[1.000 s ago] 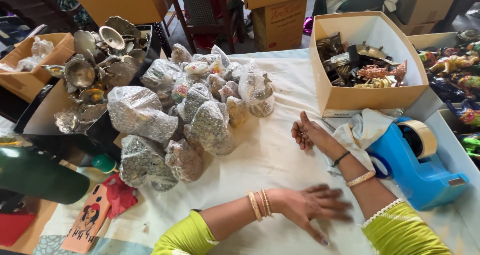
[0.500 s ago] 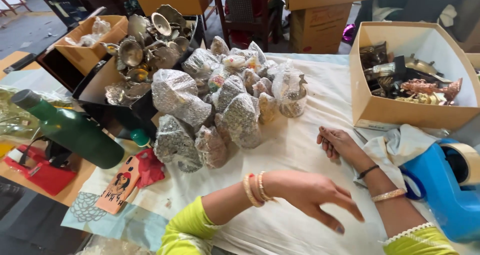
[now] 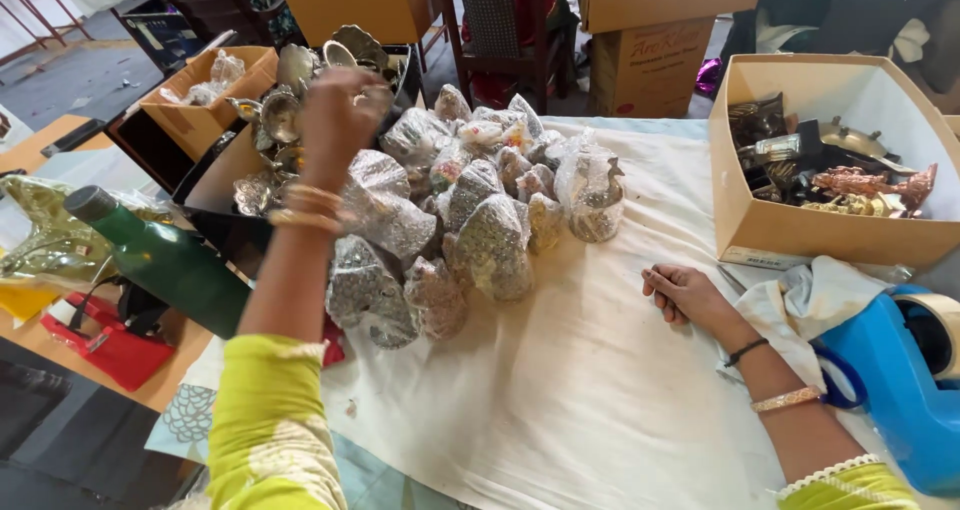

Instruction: The person unwraps a bubble-wrapped decorative item, revealing a silver-colored metal piece. They then pick up a sheet of bubble wrap and wrap the item again, securing it with tape from a dispenser.

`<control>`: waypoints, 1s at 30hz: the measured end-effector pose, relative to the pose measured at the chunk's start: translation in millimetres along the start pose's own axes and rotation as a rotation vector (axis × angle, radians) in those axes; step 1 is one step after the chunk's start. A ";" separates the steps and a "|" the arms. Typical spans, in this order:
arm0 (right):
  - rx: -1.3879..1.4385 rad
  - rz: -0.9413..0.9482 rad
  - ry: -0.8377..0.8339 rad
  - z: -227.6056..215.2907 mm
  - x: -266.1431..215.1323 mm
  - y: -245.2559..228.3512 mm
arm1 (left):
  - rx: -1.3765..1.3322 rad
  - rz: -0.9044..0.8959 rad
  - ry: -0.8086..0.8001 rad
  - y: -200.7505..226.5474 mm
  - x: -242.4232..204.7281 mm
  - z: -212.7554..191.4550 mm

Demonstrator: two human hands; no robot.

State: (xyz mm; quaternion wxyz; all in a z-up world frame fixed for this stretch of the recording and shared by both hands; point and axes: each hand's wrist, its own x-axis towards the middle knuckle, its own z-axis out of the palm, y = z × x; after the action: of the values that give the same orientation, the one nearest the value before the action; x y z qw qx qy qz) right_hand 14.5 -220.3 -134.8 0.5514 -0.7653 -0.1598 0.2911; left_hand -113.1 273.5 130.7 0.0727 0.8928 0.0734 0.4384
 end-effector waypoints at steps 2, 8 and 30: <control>-0.008 0.008 0.016 1.2 -0.6 -0.2 | 0.071 -0.090 -0.029 -70.6 4.3 9.2; -0.023 0.017 0.058 5.4 -7.6 -10.0 | 0.386 -0.310 -0.279 -140.0 9.6 27.2; -0.052 0.045 0.082 5.8 -4.2 -7.5 | 0.642 -0.508 -0.669 -204.5 23.1 2.7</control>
State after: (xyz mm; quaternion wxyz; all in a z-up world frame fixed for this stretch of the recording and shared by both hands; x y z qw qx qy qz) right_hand 8.2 -215.7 -127.9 0.5307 -0.7940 -0.1273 0.2679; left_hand -110.7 478.0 107.2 -0.0810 0.9154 0.3907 0.0538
